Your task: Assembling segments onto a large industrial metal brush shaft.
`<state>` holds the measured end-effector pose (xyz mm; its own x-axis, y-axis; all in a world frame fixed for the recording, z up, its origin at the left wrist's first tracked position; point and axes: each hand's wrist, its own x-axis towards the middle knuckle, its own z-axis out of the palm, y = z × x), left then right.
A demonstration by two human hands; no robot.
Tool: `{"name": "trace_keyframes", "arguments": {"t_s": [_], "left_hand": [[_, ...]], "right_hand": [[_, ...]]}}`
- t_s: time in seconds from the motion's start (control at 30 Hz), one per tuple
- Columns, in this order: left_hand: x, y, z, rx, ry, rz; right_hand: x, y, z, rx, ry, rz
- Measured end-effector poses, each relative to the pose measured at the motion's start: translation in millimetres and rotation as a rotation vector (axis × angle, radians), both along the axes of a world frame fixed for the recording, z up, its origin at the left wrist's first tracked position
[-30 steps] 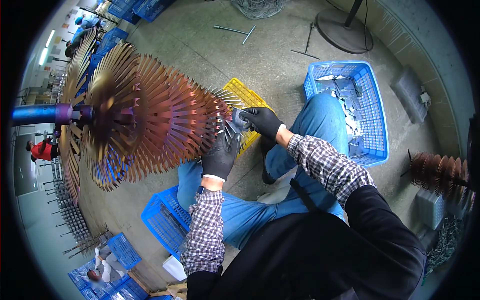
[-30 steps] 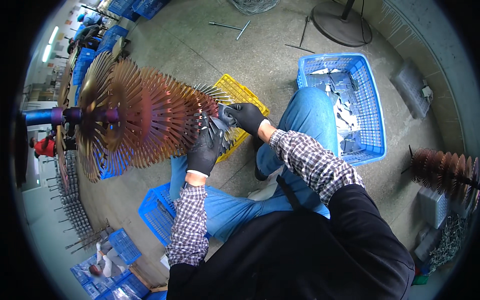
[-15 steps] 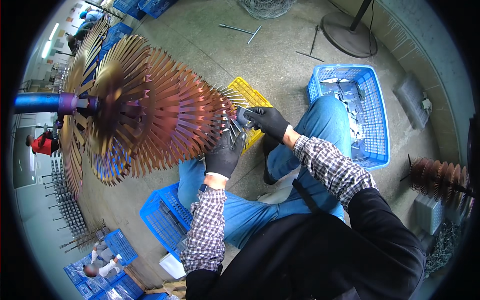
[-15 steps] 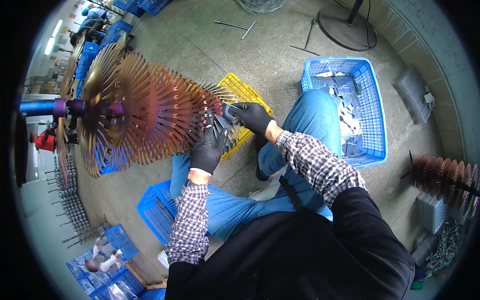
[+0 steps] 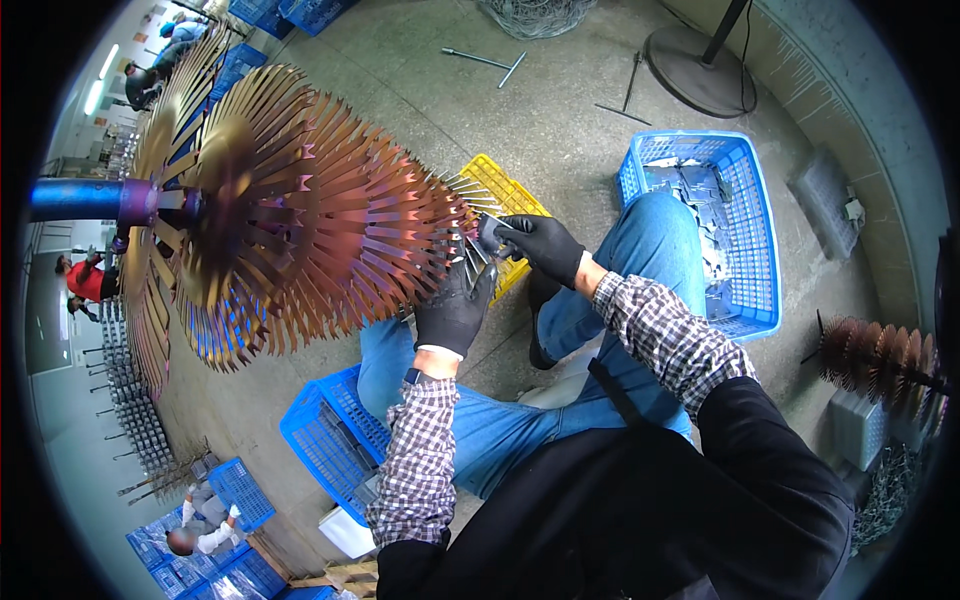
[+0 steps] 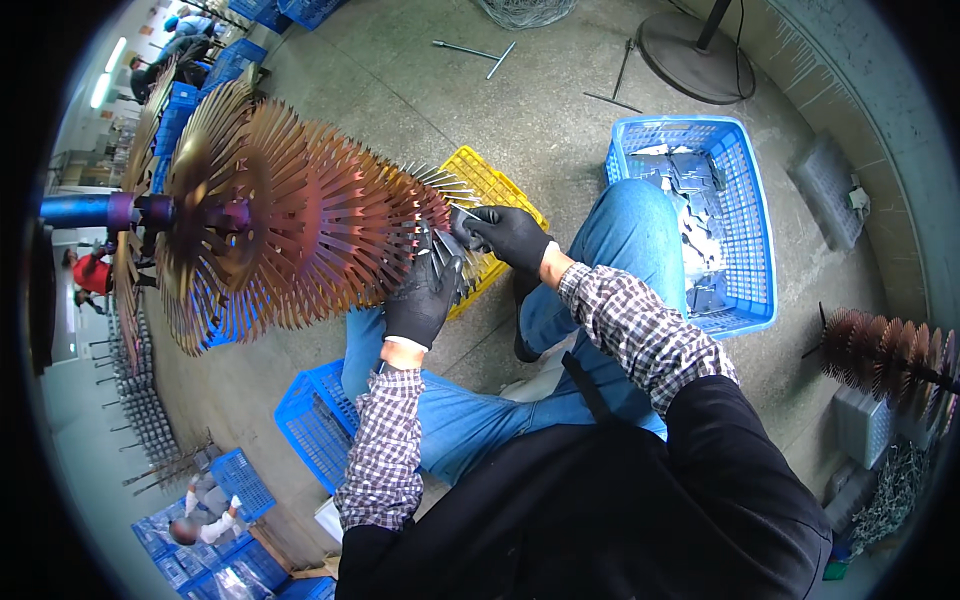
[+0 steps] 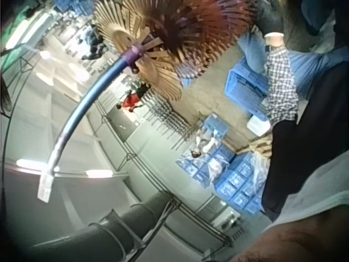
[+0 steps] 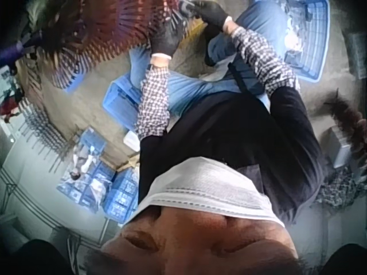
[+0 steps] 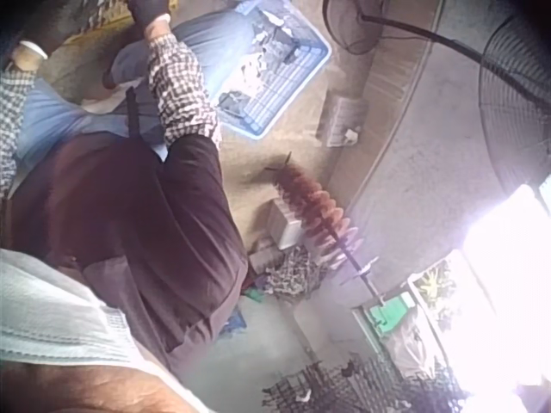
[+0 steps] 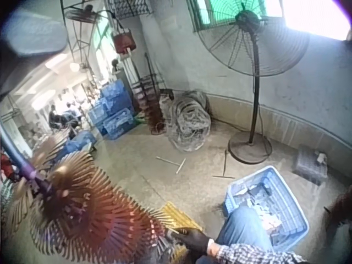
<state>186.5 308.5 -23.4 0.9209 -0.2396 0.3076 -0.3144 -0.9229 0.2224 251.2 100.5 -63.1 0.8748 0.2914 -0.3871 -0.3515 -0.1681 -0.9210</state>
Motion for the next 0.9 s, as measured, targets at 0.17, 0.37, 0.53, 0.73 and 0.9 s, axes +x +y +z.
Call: {"name": "trace_keyframes", "arguments": {"t_s": [0.17, 0.37, 0.53, 0.73, 0.9], "left_hand": [[-2.6, 0.0, 0.3, 0.06, 0.118, 0.062], [0.9, 3.4, -5.0, 0.069, -0.024, 0.007], [0.5, 2.8, -11.9, -0.034, 0.036, 0.002], [6.6, 0.0, -13.3, -0.093, -0.051, -0.01], [9.7, -3.1, -7.5, 0.002, -0.143, 0.02]], "right_hand": [[-2.6, -2.4, -13.1, 0.092, -0.015, -0.035], [-5.5, 3.3, -13.8, 0.043, -0.062, -0.017], [-1.7, 10.4, -15.3, -0.093, -0.182, 0.044], [-0.7, 16.7, -22.1, -0.223, -0.422, 0.12], [-6.6, 21.0, -11.3, -0.245, -0.516, 0.104]]}}
